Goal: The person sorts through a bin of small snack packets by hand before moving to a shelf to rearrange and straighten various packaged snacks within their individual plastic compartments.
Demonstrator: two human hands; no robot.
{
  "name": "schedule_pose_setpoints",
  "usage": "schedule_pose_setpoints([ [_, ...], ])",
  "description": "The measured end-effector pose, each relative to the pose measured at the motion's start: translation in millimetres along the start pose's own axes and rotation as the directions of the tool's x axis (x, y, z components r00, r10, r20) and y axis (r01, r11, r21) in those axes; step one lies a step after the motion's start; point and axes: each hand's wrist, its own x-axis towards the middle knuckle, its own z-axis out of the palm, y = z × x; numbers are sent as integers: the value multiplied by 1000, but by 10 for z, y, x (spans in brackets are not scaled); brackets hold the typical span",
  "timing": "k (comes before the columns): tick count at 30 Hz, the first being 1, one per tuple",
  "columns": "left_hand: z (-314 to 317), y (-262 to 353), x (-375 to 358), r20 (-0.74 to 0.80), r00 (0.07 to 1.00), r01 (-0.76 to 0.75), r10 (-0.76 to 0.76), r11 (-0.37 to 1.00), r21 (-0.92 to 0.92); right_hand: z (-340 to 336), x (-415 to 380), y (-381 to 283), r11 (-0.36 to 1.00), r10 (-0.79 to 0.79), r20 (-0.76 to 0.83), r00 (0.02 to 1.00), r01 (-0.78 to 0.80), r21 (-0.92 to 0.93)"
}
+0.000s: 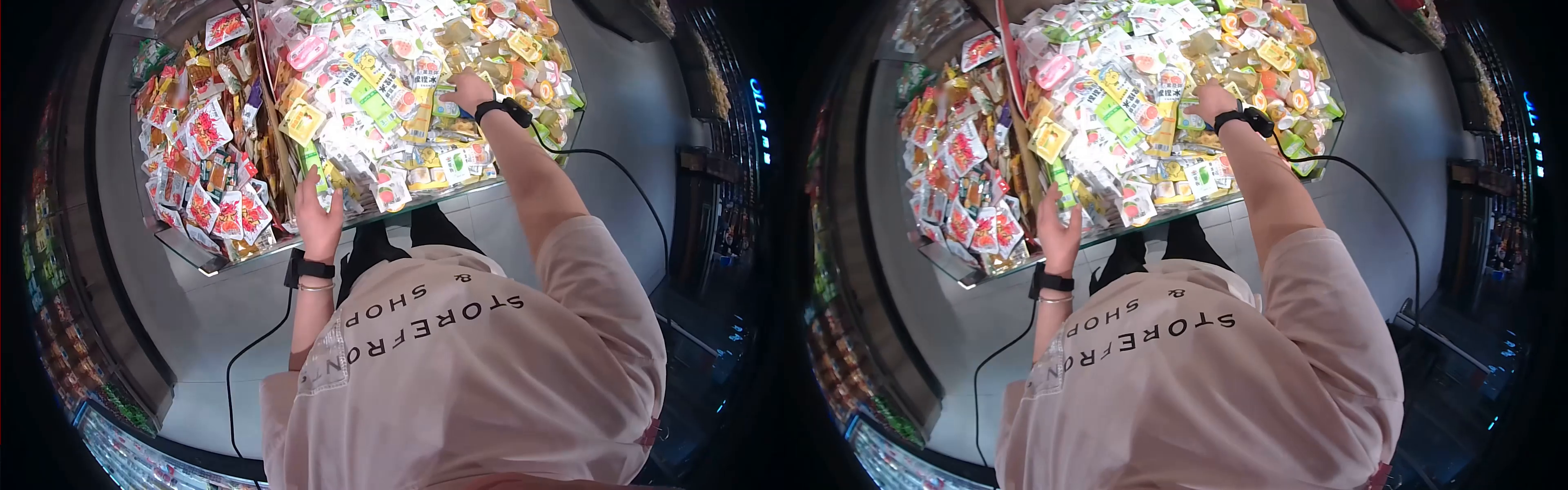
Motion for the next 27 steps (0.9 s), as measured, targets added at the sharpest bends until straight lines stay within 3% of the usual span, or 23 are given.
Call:
schedule_pose_setpoints([
  [2,62,38,-33,4,999,40,-40,999,-36,-130,-64,173,988,-80,-185,979,102,114],
  [4,180,100,-46,-10,999,38,-38,998,-44,-341,-227,402,966,-8,-329,944,92,241],
  [6,336,262,-50,27,995,98,-95,985,-143,-445,-430,751,968,18,-380,925,79,239],
  [8,653,384,-38,-3,995,102,-104,980,-173,-563,-756,917,981,39,-308,951,22,193],
  [10,998,532,-5,166,972,214,-166,920,-329,-435,-1012,1108,961,-17,-189,982,68,269],
  [12,1337,810,97,193,977,144,-91,948,-284,-201,-1167,1241,945,-29,-112,993,64,322],
  [15,1855,1095,295,253,960,190,-121,944,-271,131,-1227,1296,899,-31,30,999,15,439],
  [16,2028,1115,364,246,965,133,-90,978,-163,260,-1199,1298,888,-67,3,998,58,457],
  [19,2438,985,464,204,978,15,-31,997,77,344,-1113,1209,891,-15,39,999,-4,455],
  [20,2510,894,491,160,987,-34,3,980,195,257,-1089,1153,922,22,116,993,-65,382],
  [21,2503,920,541,185,970,123,-160,973,198,188,-1063,1128,947,61,188,980,-116,300],
  [24,2439,940,646,217,960,119,-176,961,250,296,-988,1140,934,102,187,977,-159,321],
  [27,2207,1160,781,249,968,-19,-38,975,222,420,-874,1291,929,-14,197,980,-61,366],
])
